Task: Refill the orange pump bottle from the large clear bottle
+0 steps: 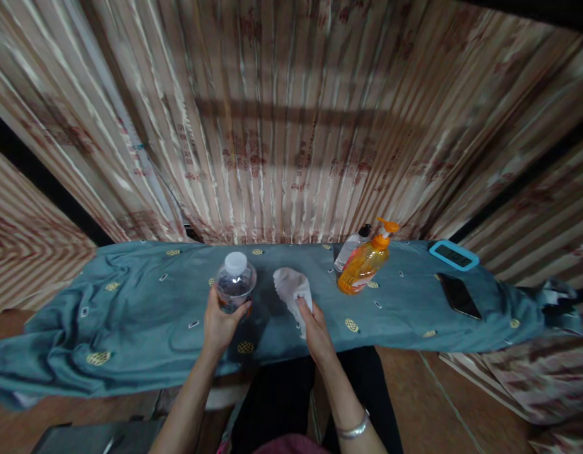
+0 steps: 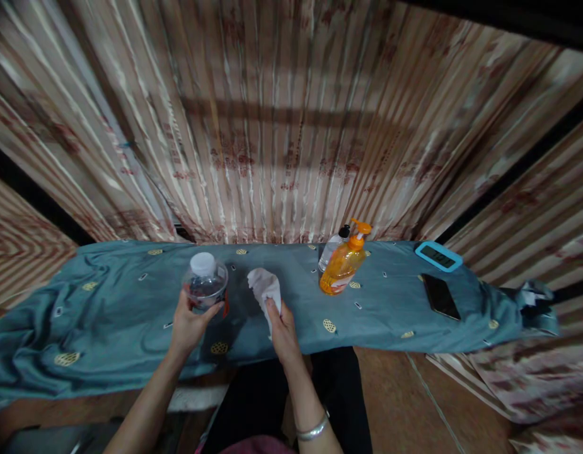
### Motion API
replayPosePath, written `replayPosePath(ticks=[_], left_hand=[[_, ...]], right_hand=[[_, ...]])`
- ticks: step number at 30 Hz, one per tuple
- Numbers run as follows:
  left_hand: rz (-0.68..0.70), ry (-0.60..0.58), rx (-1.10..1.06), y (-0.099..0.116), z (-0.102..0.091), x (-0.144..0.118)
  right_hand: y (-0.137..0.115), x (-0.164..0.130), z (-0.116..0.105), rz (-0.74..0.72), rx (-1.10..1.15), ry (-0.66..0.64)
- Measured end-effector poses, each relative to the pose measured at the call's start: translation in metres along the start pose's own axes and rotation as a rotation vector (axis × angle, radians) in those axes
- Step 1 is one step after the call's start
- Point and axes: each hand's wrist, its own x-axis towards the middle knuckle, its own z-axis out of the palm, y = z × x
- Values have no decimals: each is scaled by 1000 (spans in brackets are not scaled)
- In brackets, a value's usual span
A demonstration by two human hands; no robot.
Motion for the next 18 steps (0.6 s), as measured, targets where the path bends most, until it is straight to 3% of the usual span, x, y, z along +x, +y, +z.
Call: replayPosePath(ticks=[2, 5, 7, 9, 14, 18], left_hand=[[-15, -43, -41, 9, 13, -6], [-3, -125, -182, 25, 33, -23], [10, -189, -269, 32, 46, -35], [-1, -246, -324, 34, 56, -44], [-89, -278, -310, 24, 71, -53], [-91, -278, -319, 20, 74, -55]], right_hand=[[-20, -7, 9, -99, -50, -72], [-42, -12, 20, -375, -213, -199], [-50, -9, 25, -525, -298, -205], [-55, 2, 27, -584, -319, -173], [-50, 42, 24, -421, -248, -45], [-17, 57, 17, -308, -206, 24]])
